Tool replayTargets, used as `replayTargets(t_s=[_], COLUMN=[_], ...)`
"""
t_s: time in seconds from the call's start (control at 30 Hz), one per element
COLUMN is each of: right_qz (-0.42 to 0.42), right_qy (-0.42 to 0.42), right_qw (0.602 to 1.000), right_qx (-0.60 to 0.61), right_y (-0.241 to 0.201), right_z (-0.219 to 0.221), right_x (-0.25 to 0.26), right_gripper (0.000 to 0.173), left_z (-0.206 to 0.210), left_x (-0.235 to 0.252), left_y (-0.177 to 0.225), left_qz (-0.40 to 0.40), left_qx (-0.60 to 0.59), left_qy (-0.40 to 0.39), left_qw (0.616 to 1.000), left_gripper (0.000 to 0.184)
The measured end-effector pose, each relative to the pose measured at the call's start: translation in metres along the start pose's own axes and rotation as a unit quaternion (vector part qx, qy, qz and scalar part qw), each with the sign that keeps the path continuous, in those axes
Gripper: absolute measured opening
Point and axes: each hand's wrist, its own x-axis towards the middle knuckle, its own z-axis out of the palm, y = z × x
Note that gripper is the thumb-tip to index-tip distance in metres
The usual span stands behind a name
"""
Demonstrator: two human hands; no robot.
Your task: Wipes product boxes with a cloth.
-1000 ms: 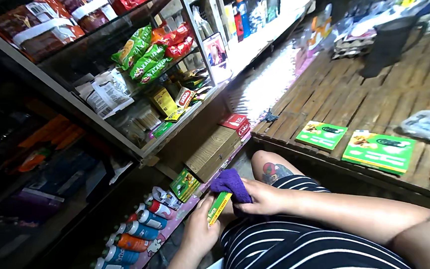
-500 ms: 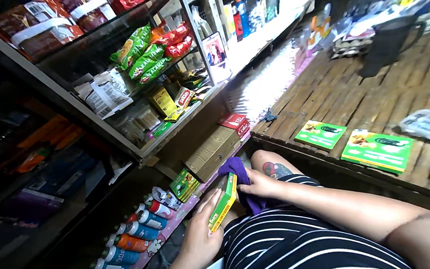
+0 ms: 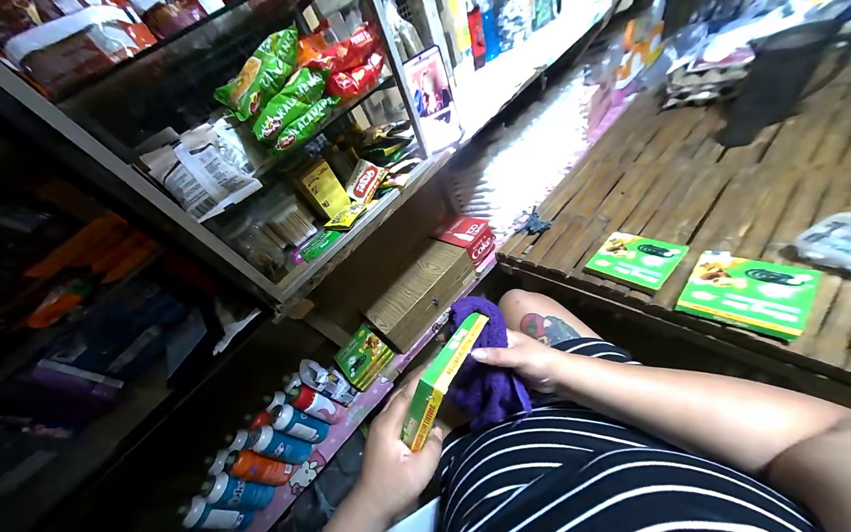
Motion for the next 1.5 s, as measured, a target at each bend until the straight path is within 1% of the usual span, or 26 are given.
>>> replayTargets(t_s=[0.1, 0.2, 0.23, 0.27, 0.33, 0.4, 0.43, 0.5, 0.57, 0.63, 0.67, 0.7, 0.73, 0.8, 0.9, 0.97, 1.07, 1.13, 1.2, 1.27, 1.4, 1.43, 1.5], right_qz=[-0.038, -0.069, -0.081, -0.091, -0.114, -0.162, -0.197, -0.262, -0.318, -0.366, -0.381, -0.393, -0.401, -0.416, -0.427, -0.424, -0.426, -0.425, -0.436, -0.450, -0.444, -0.433, -0.401], right_qy=[0.030, 0.068, 0.073, 0.074, 0.077, 0.060, 0.043, 0.019, -0.018, -0.060, -0.077, -0.092, -0.104, -0.109, -0.079, -0.062, -0.056, -0.070, -0.088, -0.103, -0.120, -0.114, -0.089], right_qw=[0.999, 0.995, 0.994, 0.992, 0.985, 0.968, 0.952, 0.898, 0.813, 0.731, 0.705, 0.690, 0.684, 0.679, 0.676, 0.688, 0.702, 0.708, 0.709, 0.706, 0.713, 0.724, 0.752], right_qx=[0.007, -0.013, -0.023, -0.040, -0.101, -0.182, -0.231, -0.352, -0.487, -0.572, -0.594, -0.601, -0.600, -0.595, -0.596, -0.585, -0.567, -0.559, -0.547, -0.537, -0.530, -0.525, -0.516], right_y=[-0.002, -0.010, -0.014, -0.018, -0.028, -0.031, -0.031, -0.031, -0.036, -0.043, -0.046, -0.047, -0.047, -0.045, -0.039, -0.034, -0.029, -0.028, -0.025, -0.022, -0.021, -0.020, -0.021], right_z=[0.000, 0.001, 0.001, 0.001, 0.000, -0.006, -0.011, -0.020, -0.025, -0.021, -0.017, -0.012, -0.007, 0.004, 0.017, 0.022, 0.024, 0.027, 0.030, 0.030, 0.023, 0.021, 0.019], right_x=[-0.001, -0.002, -0.003, -0.003, -0.005, -0.004, -0.002, 0.001, 0.001, -0.001, -0.002, -0.003, -0.003, -0.005, -0.008, -0.009, -0.009, -0.011, -0.012, -0.011, -0.007, -0.005, -0.004], right_gripper=[0.044, 0.049, 0.050, 0.051, 0.048, 0.045, 0.045, 0.045, 0.044, 0.031, 0.025, 0.022, 0.020, 0.021, 0.025, 0.023, 0.025, 0.027, 0.025, 0.025, 0.035, 0.039, 0.050], left_z=[0.000, 0.001, 0.002, 0.002, -0.001, -0.003, -0.004, -0.005, -0.002, 0.003, 0.006, 0.010, 0.013, 0.016, 0.018, 0.018, 0.016, 0.014, 0.013, 0.012, 0.012, 0.012, 0.012], left_x=[0.001, 0.001, 0.002, 0.002, 0.006, 0.009, 0.010, 0.008, 0.006, 0.005, 0.004, 0.004, 0.003, 0.002, 0.001, 0.003, 0.004, 0.004, 0.004, 0.004, 0.005, 0.005, 0.004], left_y=[-0.002, -0.002, -0.005, -0.009, -0.014, -0.014, -0.014, -0.013, -0.011, -0.006, -0.005, -0.006, -0.006, -0.003, -0.005, -0.012, -0.014, -0.014, -0.016, -0.018, -0.018, -0.018, -0.015], left_qz=[0.026, 0.005, 0.011, 0.032, 0.089, 0.123, 0.130, 0.110, 0.058, 0.017, 0.013, 0.020, 0.034, 0.049, 0.093, 0.123, 0.119, 0.111, 0.115, 0.116, 0.113, 0.112, 0.103], left_qx=[-0.009, 0.046, 0.058, 0.056, 0.005, -0.029, -0.032, -0.001, 0.073, 0.156, 0.183, 0.202, 0.216, 0.225, 0.202, 0.194, 0.180, 0.175, 0.182, 0.190, 0.192, 0.190, 0.179], left_qy=[-0.025, -0.030, -0.028, -0.031, -0.053, -0.062, -0.065, -0.074, -0.084, -0.095, -0.097, -0.093, -0.087, -0.076, -0.029, -0.006, -0.006, -0.011, -0.006, -0.005, 0.011, 0.017, 0.024], left_qw=[0.999, 0.998, 0.998, 0.997, 0.995, 0.990, 0.989, 0.991, 0.992, 0.983, 0.978, 0.975, 0.972, 0.970, 0.974, 0.973, 0.976, 0.978, 0.976, 0.975, 0.975, 0.975, 0.978], left_gripper=[0.058, 0.058, 0.059, 0.061, 0.067, 0.067, 0.065, 0.062, 0.066, 0.072, 0.071, 0.066, 0.060, 0.054, 0.061, 0.063, 0.066, 0.065, 0.060, 0.060, 0.060, 0.058, 0.060])
